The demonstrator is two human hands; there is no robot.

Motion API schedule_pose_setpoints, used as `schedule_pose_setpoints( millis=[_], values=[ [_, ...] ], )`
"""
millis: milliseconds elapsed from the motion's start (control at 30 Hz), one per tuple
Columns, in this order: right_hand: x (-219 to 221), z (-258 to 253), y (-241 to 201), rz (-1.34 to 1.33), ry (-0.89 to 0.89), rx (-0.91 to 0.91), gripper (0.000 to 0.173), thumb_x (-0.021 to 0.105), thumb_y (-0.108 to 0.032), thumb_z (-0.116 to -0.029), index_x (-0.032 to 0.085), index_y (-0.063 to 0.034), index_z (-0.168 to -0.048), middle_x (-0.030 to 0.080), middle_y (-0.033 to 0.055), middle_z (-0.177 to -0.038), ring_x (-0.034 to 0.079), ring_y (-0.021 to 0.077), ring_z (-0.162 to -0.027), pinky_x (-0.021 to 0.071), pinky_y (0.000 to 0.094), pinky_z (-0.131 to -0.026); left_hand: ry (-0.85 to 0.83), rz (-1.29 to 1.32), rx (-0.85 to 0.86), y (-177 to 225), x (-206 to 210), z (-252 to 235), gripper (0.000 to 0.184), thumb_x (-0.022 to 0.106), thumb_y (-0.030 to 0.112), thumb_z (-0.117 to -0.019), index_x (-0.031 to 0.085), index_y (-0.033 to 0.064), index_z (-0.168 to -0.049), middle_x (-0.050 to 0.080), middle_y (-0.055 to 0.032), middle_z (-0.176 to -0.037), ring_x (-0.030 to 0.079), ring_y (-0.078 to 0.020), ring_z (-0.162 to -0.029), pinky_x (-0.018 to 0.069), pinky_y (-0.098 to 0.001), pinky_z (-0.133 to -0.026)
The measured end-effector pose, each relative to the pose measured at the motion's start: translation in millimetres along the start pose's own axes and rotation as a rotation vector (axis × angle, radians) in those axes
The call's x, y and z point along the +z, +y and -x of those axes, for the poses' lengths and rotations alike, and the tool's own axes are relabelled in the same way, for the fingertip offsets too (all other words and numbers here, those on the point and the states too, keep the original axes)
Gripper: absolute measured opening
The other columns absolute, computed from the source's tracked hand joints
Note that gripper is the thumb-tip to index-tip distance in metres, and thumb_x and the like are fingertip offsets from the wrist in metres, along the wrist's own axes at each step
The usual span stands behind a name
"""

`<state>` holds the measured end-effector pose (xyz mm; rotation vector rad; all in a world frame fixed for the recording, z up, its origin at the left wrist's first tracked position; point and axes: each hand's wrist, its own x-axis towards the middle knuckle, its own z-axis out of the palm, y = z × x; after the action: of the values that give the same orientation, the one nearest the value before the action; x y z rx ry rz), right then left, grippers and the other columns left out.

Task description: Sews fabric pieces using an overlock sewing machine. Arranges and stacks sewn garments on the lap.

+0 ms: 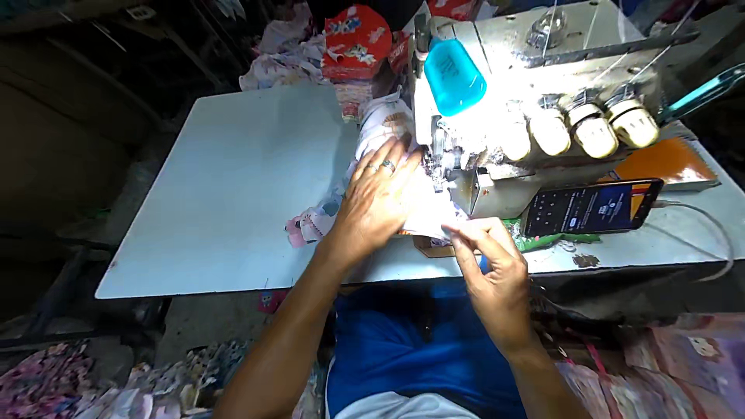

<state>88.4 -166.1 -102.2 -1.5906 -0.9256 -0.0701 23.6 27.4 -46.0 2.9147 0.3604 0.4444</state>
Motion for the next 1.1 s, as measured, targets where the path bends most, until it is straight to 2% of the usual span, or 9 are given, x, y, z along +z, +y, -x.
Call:
schedule_pose_setpoints(
  millis=[100, 233, 300, 400, 567, 800, 900, 1000, 1100],
  values=[
    [1.1, -12.6, -5.2, 0.291, -0.041, -0.077, 0.030, 0.059, -0.005, -0.0979, 0.075, -0.0093, -0.123, 0.061, 0.0084, -0.104, 0.060, 0.0117, -0.087, 0.0520, 0.0227, -0.074, -0.085, 0.017, -0.064, -18.3, -4.4, -19.1, 0.050, 0.033, 0.035, -0.1079, 0.054, 0.0197, -0.150, 0.032, -0.0171, -0.165, 0.022, -0.0358, -0.155, 0.0226, -0.0553, -0.122],
    [1.2, -12.5, -8.0, 0.503, -0.032, -0.089, 0.032, 0.058, -0.008, -0.0995, 0.073, -0.0141, -0.128, 0.061, 0.0125, -0.100, 0.062, 0.0225, -0.077, 0.0509, 0.0361, -0.063, -0.091, 0.043, -0.256, -21.6, -10.6, -32.2, 0.063, 0.037, 0.059, -0.1037, 0.045, 0.0257, -0.157, 0.026, -0.0165, -0.167, 0.031, -0.0390, -0.151, 0.0321, -0.0604, -0.114],
    [1.8, -8.1, -7.9, 0.523, -0.043, -0.090, 0.035, 0.058, -0.008, -0.0984, 0.072, -0.0138, -0.130, 0.062, 0.0124, -0.097, 0.062, 0.0235, -0.075, 0.0504, 0.0365, -0.060, -0.093, 0.149, -0.396, -24.3, -10.1, -36.3, 0.070, 0.044, 0.061, -0.1023, 0.037, 0.0239, -0.161, 0.022, -0.0164, -0.169, 0.042, -0.0414, -0.143, 0.0399, -0.0652, -0.104],
    [2.5, 0.8, -5.5, 0.531, -0.087, -0.078, 0.041, 0.057, -0.009, -0.0979, 0.067, -0.0134, -0.138, 0.063, 0.0126, -0.092, 0.064, 0.0251, -0.075, 0.0519, 0.0372, -0.061, 0.028, 0.505, -0.528, -41.6, 4.6, -35.0, 0.084, 0.057, 0.053, -0.1007, 0.023, 0.0093, -0.164, 0.033, -0.0219, -0.163, 0.037, -0.0369, -0.148, 0.0295, -0.0571, -0.120],
    [4.9, 15.5, -1.9, 0.445, -0.175, -0.077, 0.043, 0.055, -0.016, -0.1022, 0.059, -0.0055, -0.144, 0.072, 0.0126, -0.100, 0.070, 0.0229, -0.080, 0.0574, 0.0357, -0.071, 0.249, 1.021, -0.723, -28.5, 8.7, -4.8, 0.077, 0.062, 0.033, -0.1025, 0.020, 0.0102, -0.163, 0.047, -0.0186, -0.151, 0.056, -0.0229, -0.129, 0.0499, -0.0420, -0.105],
    [15.7, 17.9, -3.5, 0.031, -0.335, -0.041, 0.056, 0.055, -0.033, -0.1059, 0.047, 0.0015, -0.150, 0.069, 0.0138, -0.123, 0.067, 0.0178, -0.114, 0.0528, 0.0317, -0.102, 0.339, 1.057, -0.723, 20.6, -3.9, 74.7, 0.076, 0.061, 0.021, -0.1020, 0.017, 0.0303, -0.163, 0.059, -0.0136, -0.138, 0.067, -0.0231, -0.104, 0.0582, -0.0431, -0.084],
    [15.3, 13.0, -5.3, -0.323, -0.410, 0.070, 0.060, 0.050, -0.034, -0.1077, 0.040, 0.0009, -0.155, 0.060, 0.0134, -0.142, 0.058, 0.0094, -0.128, 0.0461, 0.0262, -0.110, 0.150, 1.188, -0.683, 42.5, -2.1, 102.8, 0.071, 0.067, 0.007, -0.0932, 0.030, 0.0168, -0.153, 0.068, -0.0098, -0.114, 0.071, -0.0151, -0.090, 0.0618, -0.0338, -0.078],
    [7.0, 4.4, 1.1, -0.576, -0.231, 0.243, 0.030, 0.051, -0.021, -0.1063, 0.072, -0.0047, -0.120, 0.070, 0.0021, -0.110, 0.065, 0.0060, -0.099, 0.0547, 0.0257, -0.090, -0.192, 1.217, -0.617, 61.4, -2.5, 123.3, 0.040, 0.073, 0.006, -0.0912, 0.054, -0.0017, -0.125, 0.073, -0.0080, -0.093, 0.075, -0.0155, -0.075, 0.0656, -0.0311, -0.069],
    [-20.3, -16.0, 15.6, -0.533, 0.054, 0.343, 0.015, 0.058, -0.008, -0.1015, 0.073, -0.0078, -0.098, 0.072, -0.0039, -0.088, 0.066, 0.0031, -0.078, 0.0566, 0.0226, -0.071, -0.208, 0.545, -0.401, 47.7, -2.4, 137.5, 0.036, 0.072, 0.037, -0.0930, 0.071, 0.0034, -0.105, 0.072, -0.0068, -0.088, 0.071, -0.0165, -0.074, 0.0599, -0.0360, -0.069]
  ],
)
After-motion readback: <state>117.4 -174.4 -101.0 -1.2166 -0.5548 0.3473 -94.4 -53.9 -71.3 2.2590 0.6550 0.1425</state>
